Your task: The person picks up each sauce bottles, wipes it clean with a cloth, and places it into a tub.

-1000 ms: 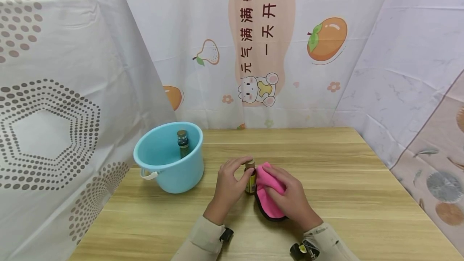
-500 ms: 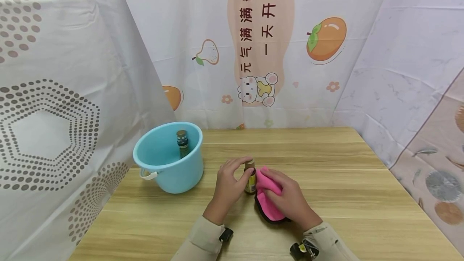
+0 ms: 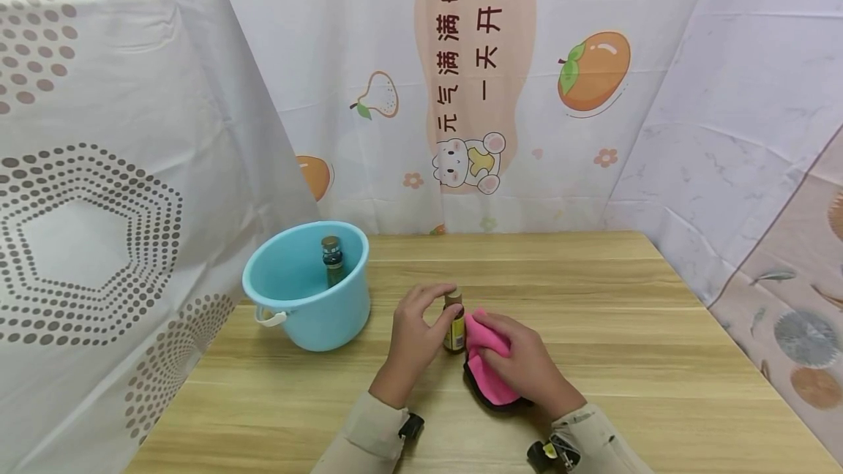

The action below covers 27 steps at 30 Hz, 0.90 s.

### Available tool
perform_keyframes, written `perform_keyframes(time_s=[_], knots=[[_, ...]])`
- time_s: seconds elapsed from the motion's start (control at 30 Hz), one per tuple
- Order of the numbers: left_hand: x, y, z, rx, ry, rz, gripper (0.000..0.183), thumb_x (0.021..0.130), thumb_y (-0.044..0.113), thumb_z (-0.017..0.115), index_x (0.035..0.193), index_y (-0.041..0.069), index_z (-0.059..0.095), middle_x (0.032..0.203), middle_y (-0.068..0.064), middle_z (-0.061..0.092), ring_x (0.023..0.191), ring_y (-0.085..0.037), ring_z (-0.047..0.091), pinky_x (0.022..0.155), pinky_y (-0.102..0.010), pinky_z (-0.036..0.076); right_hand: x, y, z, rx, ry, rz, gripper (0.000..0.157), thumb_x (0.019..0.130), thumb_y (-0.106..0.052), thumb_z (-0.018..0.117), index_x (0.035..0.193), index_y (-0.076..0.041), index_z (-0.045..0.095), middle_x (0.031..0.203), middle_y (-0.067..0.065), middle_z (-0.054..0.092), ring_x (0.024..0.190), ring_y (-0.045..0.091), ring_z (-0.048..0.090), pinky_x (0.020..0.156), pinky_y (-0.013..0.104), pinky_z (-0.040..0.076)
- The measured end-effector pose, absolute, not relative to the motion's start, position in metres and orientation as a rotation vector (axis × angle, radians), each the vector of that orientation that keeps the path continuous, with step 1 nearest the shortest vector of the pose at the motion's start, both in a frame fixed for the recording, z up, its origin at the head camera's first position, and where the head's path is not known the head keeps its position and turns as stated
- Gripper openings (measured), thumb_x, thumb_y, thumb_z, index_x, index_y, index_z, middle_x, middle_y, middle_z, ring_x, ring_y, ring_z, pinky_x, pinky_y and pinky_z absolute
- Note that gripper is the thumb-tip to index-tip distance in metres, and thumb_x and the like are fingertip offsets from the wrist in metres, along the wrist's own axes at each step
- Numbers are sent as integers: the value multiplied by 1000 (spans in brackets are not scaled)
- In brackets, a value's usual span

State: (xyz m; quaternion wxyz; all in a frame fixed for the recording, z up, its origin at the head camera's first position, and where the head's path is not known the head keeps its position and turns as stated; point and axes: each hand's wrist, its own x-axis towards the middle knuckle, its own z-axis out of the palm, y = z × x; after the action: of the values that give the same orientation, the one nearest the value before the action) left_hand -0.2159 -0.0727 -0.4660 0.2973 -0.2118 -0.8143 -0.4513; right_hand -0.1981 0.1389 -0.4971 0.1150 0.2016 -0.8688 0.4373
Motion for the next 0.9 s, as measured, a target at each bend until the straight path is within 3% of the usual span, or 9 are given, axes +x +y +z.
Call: perform_keyframes(time_s=[0.33,0.63,0.9], knots=[[-218,-73,-468,-583,-2154,-1205,30,94,21,79,124,18,75,119,8,72,115,-12,67,100,-45,54,-199,139,-496,611,-2470,1267,57,86,-9,81,139,-24,67,139,-3,67,125,16,63,98,42,57],[-220,-73,-469,-618,-2137,-1194,29,95,17,77,124,14,75,119,6,73,114,-12,68,99,-43,55,-200,141,-497,666,-2318,1332,59,86,-5,82,140,-26,66,142,-1,65,127,17,63,97,26,56],[-220,-73,-469,-648,-2129,-1192,28,97,16,75,125,14,74,120,6,73,113,-11,69,98,-42,56,-199,140,-494,692,-2229,1333,59,85,-6,85,138,-24,67,140,1,66,123,20,65,95,18,53]])
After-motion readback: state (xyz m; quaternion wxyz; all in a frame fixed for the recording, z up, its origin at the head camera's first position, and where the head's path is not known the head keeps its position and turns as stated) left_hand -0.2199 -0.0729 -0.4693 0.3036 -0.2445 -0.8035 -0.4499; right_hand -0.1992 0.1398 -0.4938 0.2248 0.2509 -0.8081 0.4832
